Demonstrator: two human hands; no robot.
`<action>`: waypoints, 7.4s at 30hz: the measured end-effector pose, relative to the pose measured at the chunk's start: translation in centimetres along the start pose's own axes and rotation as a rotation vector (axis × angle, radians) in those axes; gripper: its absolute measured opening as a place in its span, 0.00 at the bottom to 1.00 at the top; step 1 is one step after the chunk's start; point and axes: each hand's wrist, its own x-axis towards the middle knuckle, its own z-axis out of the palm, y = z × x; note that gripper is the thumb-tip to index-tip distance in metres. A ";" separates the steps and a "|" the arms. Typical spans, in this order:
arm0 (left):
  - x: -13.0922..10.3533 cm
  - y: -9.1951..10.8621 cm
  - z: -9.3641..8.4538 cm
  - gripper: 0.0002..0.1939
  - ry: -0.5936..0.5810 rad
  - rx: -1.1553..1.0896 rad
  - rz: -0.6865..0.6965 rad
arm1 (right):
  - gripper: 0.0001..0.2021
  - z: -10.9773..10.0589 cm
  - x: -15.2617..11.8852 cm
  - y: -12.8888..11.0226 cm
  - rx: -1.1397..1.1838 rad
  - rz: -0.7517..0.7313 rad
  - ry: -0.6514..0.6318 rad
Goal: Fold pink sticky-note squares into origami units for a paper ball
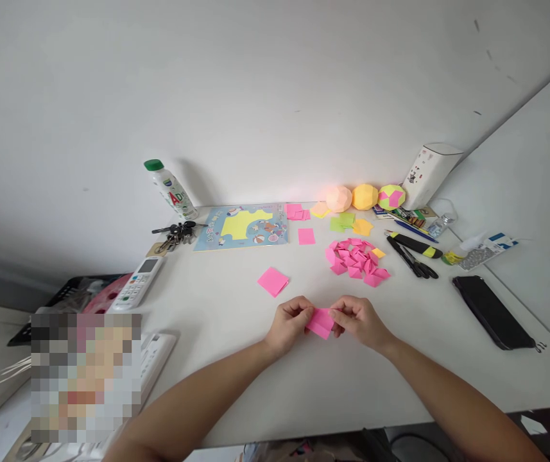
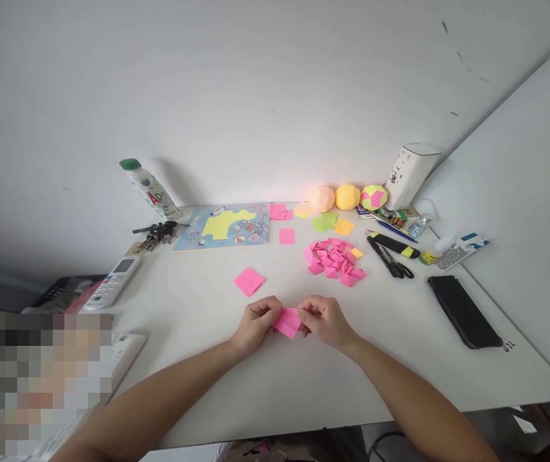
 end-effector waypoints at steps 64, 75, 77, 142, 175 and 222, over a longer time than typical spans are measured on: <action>-0.7 -0.1 0.3 0.25 -0.299 0.005 -0.008 | 0.13 -0.5 0.6 1.1 0.062 0.005 -0.072; -0.3 -0.3 0.2 0.20 0.027 0.006 0.074 | 0.14 -0.2 0.7 0.1 0.029 0.082 -0.028; -0.6 -0.2 0.4 0.16 -0.035 0.021 0.069 | 0.13 -0.2 0.7 0.1 0.008 0.076 -0.007; -0.4 -0.7 0.0 0.17 -0.109 0.204 0.011 | 0.05 0.0 0.3 0.3 0.053 -0.184 0.062; -0.7 -0.1 0.2 0.16 -0.096 0.208 0.017 | 0.08 -0.2 0.3 0.2 0.112 -0.100 0.027; -0.3 -0.2 0.2 0.18 -0.121 0.077 0.018 | 0.08 -0.1 0.2 1.6 -0.327 -0.363 0.076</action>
